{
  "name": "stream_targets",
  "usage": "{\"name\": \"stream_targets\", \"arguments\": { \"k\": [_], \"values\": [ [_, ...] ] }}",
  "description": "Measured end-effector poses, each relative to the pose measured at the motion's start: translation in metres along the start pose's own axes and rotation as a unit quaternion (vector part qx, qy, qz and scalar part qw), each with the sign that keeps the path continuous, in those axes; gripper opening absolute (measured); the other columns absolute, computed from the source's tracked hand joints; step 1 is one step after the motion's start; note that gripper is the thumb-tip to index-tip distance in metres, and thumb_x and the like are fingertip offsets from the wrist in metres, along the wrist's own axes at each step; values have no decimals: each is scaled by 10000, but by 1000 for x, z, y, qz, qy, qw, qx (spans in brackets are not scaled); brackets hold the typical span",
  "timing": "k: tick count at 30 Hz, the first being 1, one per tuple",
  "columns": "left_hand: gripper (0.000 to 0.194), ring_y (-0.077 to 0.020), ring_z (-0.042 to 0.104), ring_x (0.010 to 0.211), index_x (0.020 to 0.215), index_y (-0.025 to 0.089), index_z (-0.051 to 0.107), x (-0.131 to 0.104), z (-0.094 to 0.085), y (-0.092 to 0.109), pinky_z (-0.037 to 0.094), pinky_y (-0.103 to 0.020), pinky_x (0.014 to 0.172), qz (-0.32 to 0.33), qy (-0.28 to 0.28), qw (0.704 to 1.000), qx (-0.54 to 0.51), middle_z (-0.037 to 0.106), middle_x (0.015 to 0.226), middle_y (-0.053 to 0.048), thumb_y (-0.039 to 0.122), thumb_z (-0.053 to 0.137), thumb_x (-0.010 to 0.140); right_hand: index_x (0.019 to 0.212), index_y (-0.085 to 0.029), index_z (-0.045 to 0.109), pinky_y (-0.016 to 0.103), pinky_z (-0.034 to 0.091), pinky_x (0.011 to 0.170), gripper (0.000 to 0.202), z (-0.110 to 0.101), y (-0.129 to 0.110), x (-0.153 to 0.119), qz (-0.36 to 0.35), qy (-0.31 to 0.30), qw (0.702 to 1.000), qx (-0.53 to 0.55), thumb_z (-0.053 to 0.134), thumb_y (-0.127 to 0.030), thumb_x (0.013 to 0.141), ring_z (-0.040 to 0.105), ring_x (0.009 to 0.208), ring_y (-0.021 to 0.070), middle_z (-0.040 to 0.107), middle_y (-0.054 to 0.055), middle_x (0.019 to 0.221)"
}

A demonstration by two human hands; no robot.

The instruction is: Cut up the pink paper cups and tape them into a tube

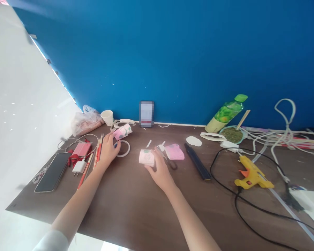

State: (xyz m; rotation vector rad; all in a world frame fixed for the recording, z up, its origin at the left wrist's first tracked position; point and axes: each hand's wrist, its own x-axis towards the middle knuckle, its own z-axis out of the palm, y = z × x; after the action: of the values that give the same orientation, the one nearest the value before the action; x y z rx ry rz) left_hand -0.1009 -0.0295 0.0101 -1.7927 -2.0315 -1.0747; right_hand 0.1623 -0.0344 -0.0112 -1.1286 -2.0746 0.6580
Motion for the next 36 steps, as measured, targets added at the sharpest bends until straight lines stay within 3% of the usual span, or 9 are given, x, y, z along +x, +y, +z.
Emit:
{"name": "stream_targets", "arguments": {
  "k": [4,8,12,16,21,25,29,36],
  "values": [
    [182,-296,535,1011,899,187,587,-11,-21,15,439,-438,880,108,-139,984,20,598,999,-112,317,583,771,1356,-284,307,508,293,1089,565,-1,1,2,1,-1,1000,6,537,-367,846,291,1357,263,321,93,1463],
    [107,-273,536,992,844,188,550,-26,-23,17,458,-405,840,161,-198,966,28,591,996,-101,288,552,805,1336,-269,323,512,322,1071,532,-1,2,5,10,6,1000,24,529,-354,853,336,1333,268,387,107,1420],
    [91,-255,562,929,833,180,482,-30,-14,25,463,-388,786,139,-187,972,20,585,916,-109,195,405,878,1304,-265,351,514,348,1052,491,-1,5,6,-1,14,1000,15,529,-339,852,384,1302,277,416,104,1401],
    [109,-216,587,680,908,177,406,-33,-5,50,449,-321,604,11,-171,984,-56,571,770,-77,248,324,918,1286,-247,387,515,363,1038,474,-1,8,8,-34,43,998,-34,543,-325,845,429,1263,286,490,113,1328],
    [97,-184,584,691,949,177,363,-44,4,76,451,-309,658,-70,-165,961,-209,567,776,-54,235,290,925,1328,-204,354,540,362,1025,530,3,11,14,-81,83,989,-96,538,-331,847,398,1276,317,445,156,1354],
    [168,-175,563,770,1068,155,371,-51,8,77,448,-338,765,-67,-189,946,-255,562,827,-58,216,316,921,1380,-211,281,545,361,1023,583,4,14,15,-86,83,987,-109,519,-323,860,380,1285,319,416,163,1370],
    [199,-172,562,765,1097,160,394,-53,9,74,452,-339,771,-47,-212,937,-274,579,846,-63,230,307,931,1401,-225,236,545,359,1027,608,2,12,14,-61,80,989,-105,513,-315,867,345,1307,316,364,163,1402],
    [174,-198,606,818,1053,181,449,-58,8,71,466,-351,764,13,-199,947,-253,641,843,-60,254,346,932,1323,-211,351,516,406,998,509,1,8,11,-72,130,985,-88,540,-280,856,419,1245,290,453,157,1306]
  ]
}}
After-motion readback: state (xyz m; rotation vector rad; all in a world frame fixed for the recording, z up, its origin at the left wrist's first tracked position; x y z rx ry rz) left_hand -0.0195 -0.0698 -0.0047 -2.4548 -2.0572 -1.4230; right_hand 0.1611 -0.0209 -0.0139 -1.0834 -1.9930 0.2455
